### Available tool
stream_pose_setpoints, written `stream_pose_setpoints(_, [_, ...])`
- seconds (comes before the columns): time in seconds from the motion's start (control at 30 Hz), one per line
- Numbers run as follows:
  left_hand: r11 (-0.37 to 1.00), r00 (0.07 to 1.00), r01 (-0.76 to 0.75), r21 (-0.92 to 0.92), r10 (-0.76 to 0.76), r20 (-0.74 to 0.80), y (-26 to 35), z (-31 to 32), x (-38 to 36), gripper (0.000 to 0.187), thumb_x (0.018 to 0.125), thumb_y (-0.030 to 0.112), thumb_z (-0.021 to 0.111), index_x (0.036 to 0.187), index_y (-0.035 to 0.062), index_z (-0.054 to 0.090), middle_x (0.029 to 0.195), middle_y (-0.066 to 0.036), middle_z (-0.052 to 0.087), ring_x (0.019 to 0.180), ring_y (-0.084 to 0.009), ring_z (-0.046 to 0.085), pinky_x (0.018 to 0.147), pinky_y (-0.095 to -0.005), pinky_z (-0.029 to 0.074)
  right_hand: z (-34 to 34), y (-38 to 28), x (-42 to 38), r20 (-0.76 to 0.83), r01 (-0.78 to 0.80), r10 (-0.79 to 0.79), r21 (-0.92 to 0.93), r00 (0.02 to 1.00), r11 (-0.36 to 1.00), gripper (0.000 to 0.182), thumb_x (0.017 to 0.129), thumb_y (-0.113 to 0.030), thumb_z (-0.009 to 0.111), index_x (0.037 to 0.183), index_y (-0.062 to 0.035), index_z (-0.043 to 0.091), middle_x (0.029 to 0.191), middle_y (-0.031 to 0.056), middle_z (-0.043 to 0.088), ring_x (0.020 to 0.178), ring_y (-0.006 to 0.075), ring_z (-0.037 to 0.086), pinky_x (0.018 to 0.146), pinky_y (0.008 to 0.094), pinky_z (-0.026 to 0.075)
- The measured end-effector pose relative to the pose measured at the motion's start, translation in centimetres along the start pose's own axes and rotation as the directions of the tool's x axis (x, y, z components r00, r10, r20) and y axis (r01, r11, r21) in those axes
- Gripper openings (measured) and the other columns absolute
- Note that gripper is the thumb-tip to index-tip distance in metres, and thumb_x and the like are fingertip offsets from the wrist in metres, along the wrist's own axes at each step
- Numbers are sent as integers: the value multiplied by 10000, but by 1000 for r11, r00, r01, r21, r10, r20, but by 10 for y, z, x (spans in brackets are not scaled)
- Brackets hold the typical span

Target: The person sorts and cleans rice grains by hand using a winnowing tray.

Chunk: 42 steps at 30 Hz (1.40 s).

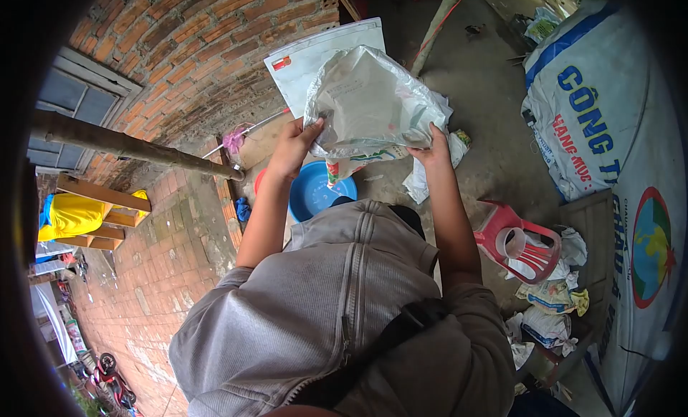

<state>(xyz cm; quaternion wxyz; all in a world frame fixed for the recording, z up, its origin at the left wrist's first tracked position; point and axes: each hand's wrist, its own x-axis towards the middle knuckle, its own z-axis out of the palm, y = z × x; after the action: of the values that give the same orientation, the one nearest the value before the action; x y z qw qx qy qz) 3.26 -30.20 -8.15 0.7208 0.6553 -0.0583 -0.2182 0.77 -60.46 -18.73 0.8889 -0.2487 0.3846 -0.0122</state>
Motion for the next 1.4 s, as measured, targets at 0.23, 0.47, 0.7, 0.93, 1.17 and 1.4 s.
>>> stream_pose_setpoints(0.23, [991, 993, -115, 61, 115, 9, 24, 0, -18, 251, 935, 196, 525, 979, -37, 608, 786, -1, 608, 670, -62, 508, 617, -237, 423, -18, 7, 12, -120, -112, 115, 28, 986, 993, 505, 900, -259, 503, 1335, -75, 325, 1378, 155, 342, 1267, 351, 348, 1029, 568, 271])
stream_pose_setpoints(0.47, [973, 966, -225, 44, 229, -123, 33, -25, -28, 232, 921, 215, 551, 901, -2, 629, 747, 25, 596, 640, -38, 482, 582, -218, 388, -53, -2, 17, 46, -150, 161, -191, 986, 970, 463, 832, -160, 615, 1250, -62, 442, 1225, 116, 482, 1127, 254, 476, 954, 433, 391])
stream_pose_setpoints(0.7, [966, 934, -257, 29, 256, -247, 29, -49, -32, 222, 906, 208, 573, 910, -6, 634, 751, 10, 616, 634, -52, 513, 590, -219, 403, -7, -32, -49, 241, 110, 70, -660, 968, 743, 390, 800, -82, 605, 1176, -23, 520, 1146, 112, 579, 1018, 221, 582, 898, 371, 451])
stream_pose_setpoints(0.93, [997, 909, -10, 80, 42, -414, 20, -80, -26, 194, 895, 173, 580, 955, -6, 624, 842, -43, 659, 692, -91, 584, 635, -242, 448, 9, -18, -57, 293, -55, 167, -355, 941, 933, 389, 813, -171, 613, 1154, -2, 532, 1058, 103, 623, 956, 226, 616, 791, 371, 499])
stream_pose_setpoints(1.17, [871, 857, -357, -337, 161, -490, -3, -58, -30, 170, 895, 134, 568, 979, -7, 616, 913, -60, 659, 787, -101, 603, 725, -233, 459, 17, -32, -76, 573, 84, -5, -112, 820, 990, 363, 848, -114, 571, 1191, -24, 491, 1160, 103, 567, 1092, 243, 531, 937, 372, 424])
stream_pose_setpoints(1.4, [1000, 890, 6, 1, -5, -455, -27, -58, -25, 211, 884, 249, 577, 833, 52, 633, 587, 40, 518, 438, -53, 405, 386, -230, 288, 4, -40, -75, 620, 310, 62, -474, 782, 824, 420, 814, -3, 516, 1229, -24, 454, 1206, 87, 484, 1090, 188, 487, 911, 317, 398])
